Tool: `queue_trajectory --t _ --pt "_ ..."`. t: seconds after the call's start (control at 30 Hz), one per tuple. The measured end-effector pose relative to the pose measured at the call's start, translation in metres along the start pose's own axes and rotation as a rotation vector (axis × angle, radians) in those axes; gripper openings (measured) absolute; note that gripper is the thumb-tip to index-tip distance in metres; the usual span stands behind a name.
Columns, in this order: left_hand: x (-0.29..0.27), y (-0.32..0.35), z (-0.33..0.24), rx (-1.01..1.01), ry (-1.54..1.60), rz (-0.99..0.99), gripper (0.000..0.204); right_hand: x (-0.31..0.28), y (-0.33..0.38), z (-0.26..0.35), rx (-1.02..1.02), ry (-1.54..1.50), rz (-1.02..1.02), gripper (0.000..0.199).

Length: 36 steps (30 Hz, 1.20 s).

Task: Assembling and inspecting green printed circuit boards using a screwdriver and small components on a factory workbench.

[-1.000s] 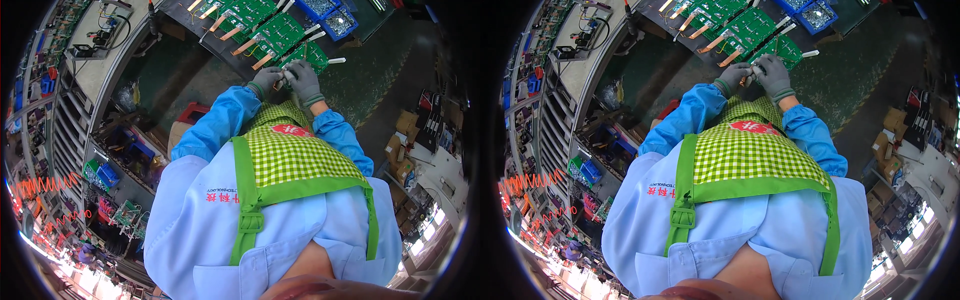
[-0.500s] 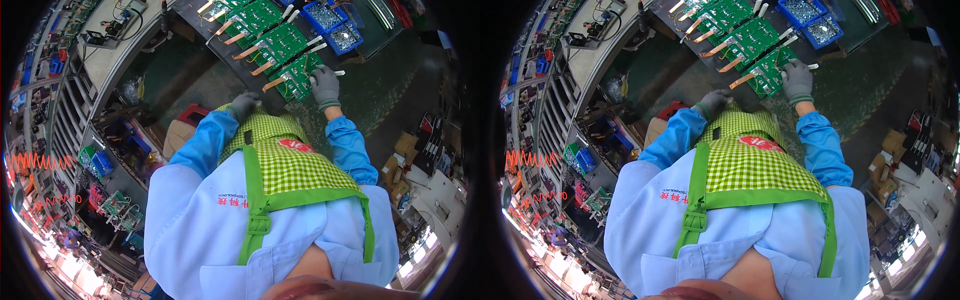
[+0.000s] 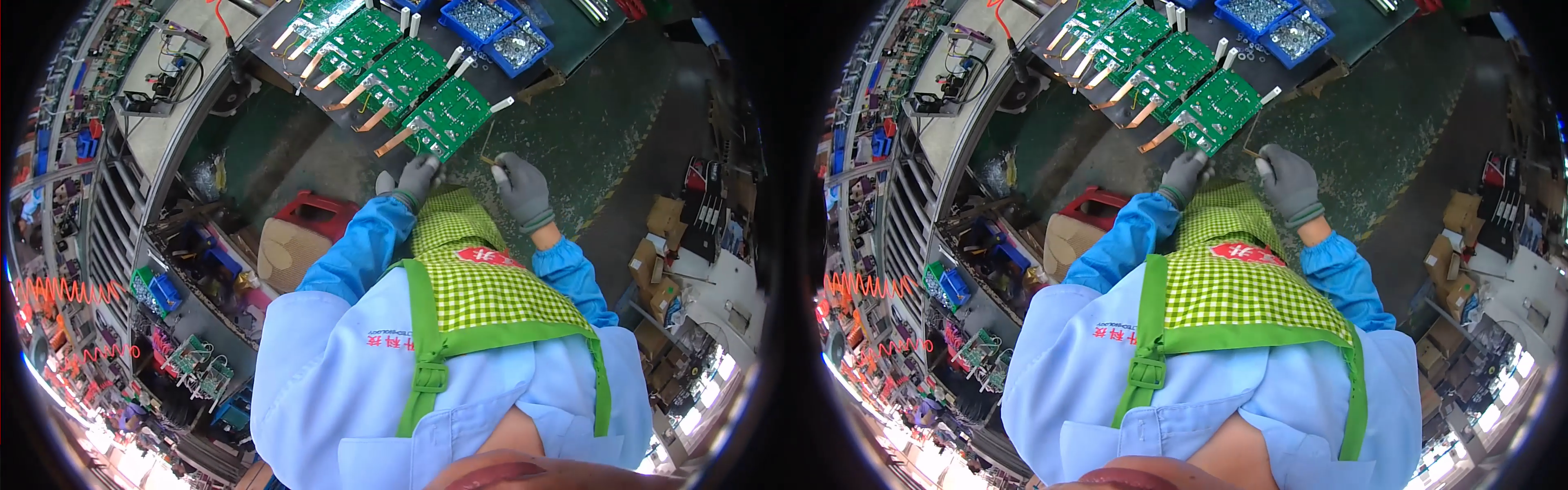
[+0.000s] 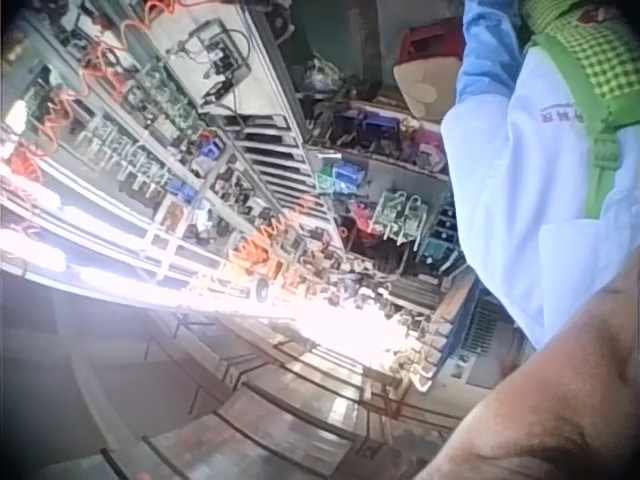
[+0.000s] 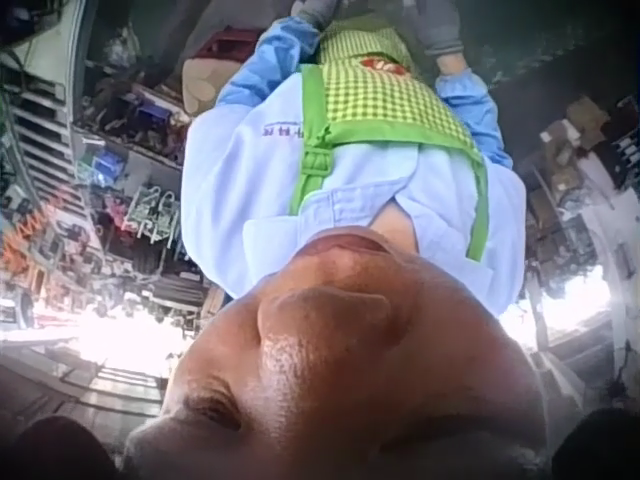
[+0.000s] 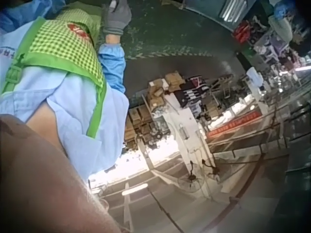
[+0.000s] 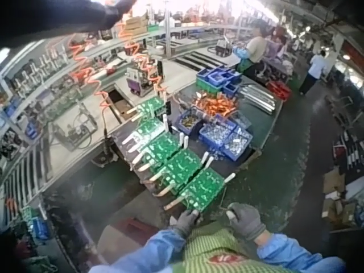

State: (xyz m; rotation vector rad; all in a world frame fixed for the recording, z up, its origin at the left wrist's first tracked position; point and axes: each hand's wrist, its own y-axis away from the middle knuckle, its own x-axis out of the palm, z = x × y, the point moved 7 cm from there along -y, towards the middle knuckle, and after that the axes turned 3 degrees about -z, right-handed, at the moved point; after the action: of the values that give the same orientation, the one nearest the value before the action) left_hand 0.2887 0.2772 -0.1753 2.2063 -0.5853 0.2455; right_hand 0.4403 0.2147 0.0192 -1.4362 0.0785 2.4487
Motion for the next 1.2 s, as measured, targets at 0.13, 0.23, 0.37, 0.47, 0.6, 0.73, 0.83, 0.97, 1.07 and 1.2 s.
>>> queue_trajectory --t 0.13,0.23,0.37,0.47,0.6,0.73,0.83,0.97,1.07,1.2 --pt "-0.005 -0.017 0.006 -0.090 0.654 0.018 0.017 0.001 0.030 -0.011 0.053 -0.017 0.009 0.014" --pt "0.001 -0.014 0.007 -0.184 0.416 0.096 0.016 0.009 0.041 -0.010 0.026 -0.071 0.073 0.017" --pt "0.006 -0.012 0.022 -0.193 0.556 0.122 0.017 0.009 0.042 0.002 -0.068 -0.082 0.035 0.015" --pt "0.008 -0.022 0.022 -0.194 0.640 0.168 0.018 0.015 0.034 0.014 -0.146 -0.067 0.092 0.014" --pt "0.007 -0.027 0.026 -0.272 0.717 0.290 0.020 0.024 0.027 0.030 -0.221 0.042 0.133 0.015" --pt "0.009 -0.020 0.022 -0.267 0.739 0.371 0.022 0.028 0.017 0.038 -0.235 0.109 0.171 0.016" --pt "0.007 -0.025 0.031 -0.295 0.745 0.412 0.024 0.034 0.014 0.042 -0.216 0.134 0.207 0.015" --pt "0.011 -0.011 0.019 -0.315 0.741 0.494 0.029 0.040 0.007 0.053 -0.238 0.191 0.236 0.016" --pt "0.010 0.005 0.002 -0.343 0.632 0.571 0.031 0.050 0.002 0.061 -0.243 0.309 0.318 0.018" --pt "0.008 0.009 -0.007 -0.414 0.556 0.521 0.032 0.068 -0.002 0.072 -0.312 0.434 0.370 0.010"
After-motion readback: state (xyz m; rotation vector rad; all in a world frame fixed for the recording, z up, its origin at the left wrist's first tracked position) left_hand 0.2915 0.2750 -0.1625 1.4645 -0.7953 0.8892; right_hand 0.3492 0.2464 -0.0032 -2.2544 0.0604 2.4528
